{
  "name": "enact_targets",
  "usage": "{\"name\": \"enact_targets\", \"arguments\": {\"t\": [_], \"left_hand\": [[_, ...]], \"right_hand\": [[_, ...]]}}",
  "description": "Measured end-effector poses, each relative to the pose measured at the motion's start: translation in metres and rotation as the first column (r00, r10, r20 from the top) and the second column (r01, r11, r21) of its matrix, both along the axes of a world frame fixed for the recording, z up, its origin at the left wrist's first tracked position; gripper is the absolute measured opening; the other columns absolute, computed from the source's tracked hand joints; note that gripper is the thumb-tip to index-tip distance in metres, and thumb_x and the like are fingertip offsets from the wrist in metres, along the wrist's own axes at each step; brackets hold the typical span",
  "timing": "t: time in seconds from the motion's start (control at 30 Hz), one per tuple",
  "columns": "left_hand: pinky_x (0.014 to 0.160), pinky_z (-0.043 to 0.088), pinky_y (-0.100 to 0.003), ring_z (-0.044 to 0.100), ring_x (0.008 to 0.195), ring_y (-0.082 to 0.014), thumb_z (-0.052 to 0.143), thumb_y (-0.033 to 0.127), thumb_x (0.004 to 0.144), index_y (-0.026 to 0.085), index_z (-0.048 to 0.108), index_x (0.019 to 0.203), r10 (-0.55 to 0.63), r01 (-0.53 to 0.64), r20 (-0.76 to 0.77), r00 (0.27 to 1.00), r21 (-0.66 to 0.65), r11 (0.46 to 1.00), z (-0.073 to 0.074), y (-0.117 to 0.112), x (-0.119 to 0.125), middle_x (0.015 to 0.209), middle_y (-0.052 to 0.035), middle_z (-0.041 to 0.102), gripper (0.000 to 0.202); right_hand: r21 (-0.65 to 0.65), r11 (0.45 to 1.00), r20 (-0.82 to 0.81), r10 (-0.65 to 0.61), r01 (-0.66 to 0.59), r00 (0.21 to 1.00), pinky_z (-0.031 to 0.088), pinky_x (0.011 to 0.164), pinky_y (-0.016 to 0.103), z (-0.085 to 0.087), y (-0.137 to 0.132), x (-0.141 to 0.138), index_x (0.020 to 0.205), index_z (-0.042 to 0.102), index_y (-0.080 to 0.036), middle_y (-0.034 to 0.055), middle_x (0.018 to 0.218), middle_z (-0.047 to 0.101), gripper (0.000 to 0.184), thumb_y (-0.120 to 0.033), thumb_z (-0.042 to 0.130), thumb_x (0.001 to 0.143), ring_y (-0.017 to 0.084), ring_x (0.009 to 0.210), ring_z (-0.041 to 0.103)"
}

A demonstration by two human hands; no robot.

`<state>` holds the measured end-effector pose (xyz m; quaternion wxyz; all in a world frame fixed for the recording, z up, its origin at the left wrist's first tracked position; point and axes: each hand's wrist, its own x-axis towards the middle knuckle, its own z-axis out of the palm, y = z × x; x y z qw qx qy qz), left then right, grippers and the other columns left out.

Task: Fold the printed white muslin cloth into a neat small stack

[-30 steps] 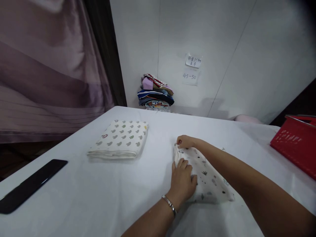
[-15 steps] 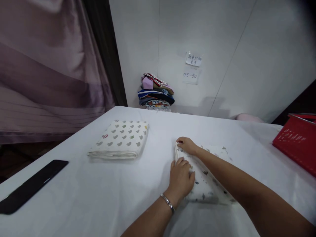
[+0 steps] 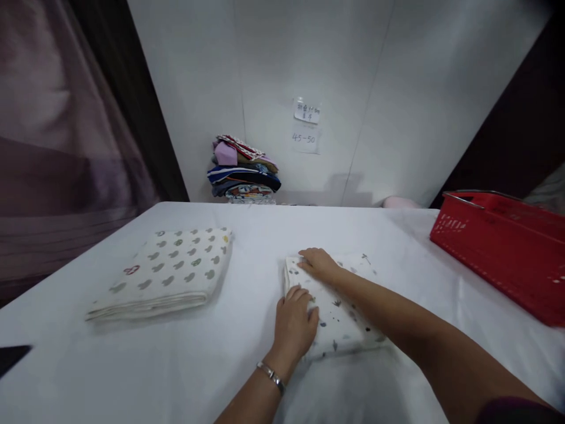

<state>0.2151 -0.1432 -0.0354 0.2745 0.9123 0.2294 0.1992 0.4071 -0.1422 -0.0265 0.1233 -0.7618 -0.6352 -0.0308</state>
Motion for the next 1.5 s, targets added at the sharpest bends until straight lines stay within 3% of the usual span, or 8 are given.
{"name": "enact_targets", "arguments": {"t": [0.17,0.5,0.6,0.73,0.93,1.13,1.3,1.5], "left_hand": [[0.103,0.033,-0.039,0.041,0.123,-0.0224,0.051,0.023,0.079,0.02,0.064,0.099,-0.011,0.012,-0.012,1.0,0.015,1.0,-0.001,0.002,0.001,0.116,-0.0044,0.061,0.024],[0.103,0.035,-0.039,0.042,0.123,-0.0221,0.048,0.025,0.081,0.02,0.063,0.102,-0.017,0.017,-0.017,1.0,0.044,0.999,-0.003,0.003,0.001,0.118,-0.0039,0.06,0.026],[0.102,0.035,-0.039,0.042,0.123,-0.0222,0.048,0.026,0.081,0.02,0.063,0.101,-0.015,0.015,-0.001,1.0,0.05,0.999,-0.005,0.003,0.0,0.117,-0.0038,0.061,0.025],[0.102,0.036,-0.039,0.044,0.121,-0.0221,0.048,0.025,0.081,0.021,0.063,0.099,-0.029,0.028,0.015,0.999,0.07,0.997,-0.004,0.004,0.0,0.114,-0.0036,0.062,0.024],[0.102,0.035,-0.039,0.044,0.12,-0.0217,0.049,0.025,0.081,0.021,0.063,0.098,-0.034,0.033,0.008,0.999,0.069,0.997,-0.004,0.004,0.001,0.115,-0.0035,0.061,0.023],[0.101,0.032,-0.043,0.045,0.12,-0.0225,0.049,0.029,0.081,0.023,0.063,0.099,-0.014,0.015,-0.057,0.998,0.014,1.0,0.011,0.005,0.001,0.115,-0.0035,0.061,0.023],[0.109,0.015,-0.048,0.029,0.132,-0.0245,0.039,0.029,0.087,0.02,0.053,0.118,0.048,-0.036,-0.086,0.995,0.127,0.991,0.029,0.018,0.039,0.136,-0.0082,0.045,0.035],[0.108,0.011,-0.055,0.016,0.137,-0.0277,0.035,0.043,0.087,0.017,0.042,0.13,0.165,-0.133,-0.221,0.961,0.153,0.979,0.0,0.051,0.07,0.145,-0.0125,0.03,0.05]], "right_hand": [[-0.015,1.0,-0.024,-0.017,0.017,1.0,0.036,0.093,0.035,0.005,-0.032,0.031,0.123,0.053,-0.015,0.0106,0.116,0.061,0.043,-0.04,0.042,0.09,0.022,0.107,0.053],[-0.093,0.891,-0.04,-0.449,0.444,0.893,0.042,0.09,0.036,0.006,-0.11,0.106,0.12,0.056,-0.014,0.0131,0.115,0.061,0.046,-0.042,0.041,0.088,0.025,0.105,0.056],[-0.024,0.866,-0.035,-0.5,0.5,0.865,0.036,0.098,0.037,0.001,-0.124,0.101,0.122,0.054,-0.014,0.012,0.125,0.055,0.045,-0.039,0.035,0.09,0.024,0.116,0.048],[0.053,0.919,0.026,-0.392,0.391,0.919,0.026,0.106,0.038,-0.011,-0.131,0.074,0.126,0.05,-0.015,0.0114,0.139,0.041,0.05,-0.044,0.034,0.089,0.024,0.129,0.033],[-0.157,0.901,0.046,-0.402,0.404,0.915,0.02,0.108,0.044,-0.027,-0.134,0.055,0.14,0.03,-0.013,0.0113,0.148,0.021,0.065,-0.054,0.024,0.09,0.026,0.137,0.015],[-0.18,0.896,0.064,-0.401,0.406,0.914,0.018,0.107,0.048,-0.013,-0.134,0.049,0.139,0.032,-0.015,0.0126,0.148,0.022,0.062,-0.052,0.027,0.09,0.027,0.137,0.015],[-0.122,0.944,0.057,-0.303,0.308,0.951,0.012,0.109,0.048,0.002,-0.121,0.032,0.14,0.031,-0.015,0.0119,0.149,0.018,0.063,-0.053,0.026,0.09,0.026,0.138,0.01],[-0.197,0.902,0.011,-0.389,0.384,0.921,0.012,0.109,0.048,-0.013,-0.116,0.042,0.142,0.027,-0.012,0.012,0.148,0.02,0.068,-0.056,0.023,0.09,0.027,0.137,0.013]]}}
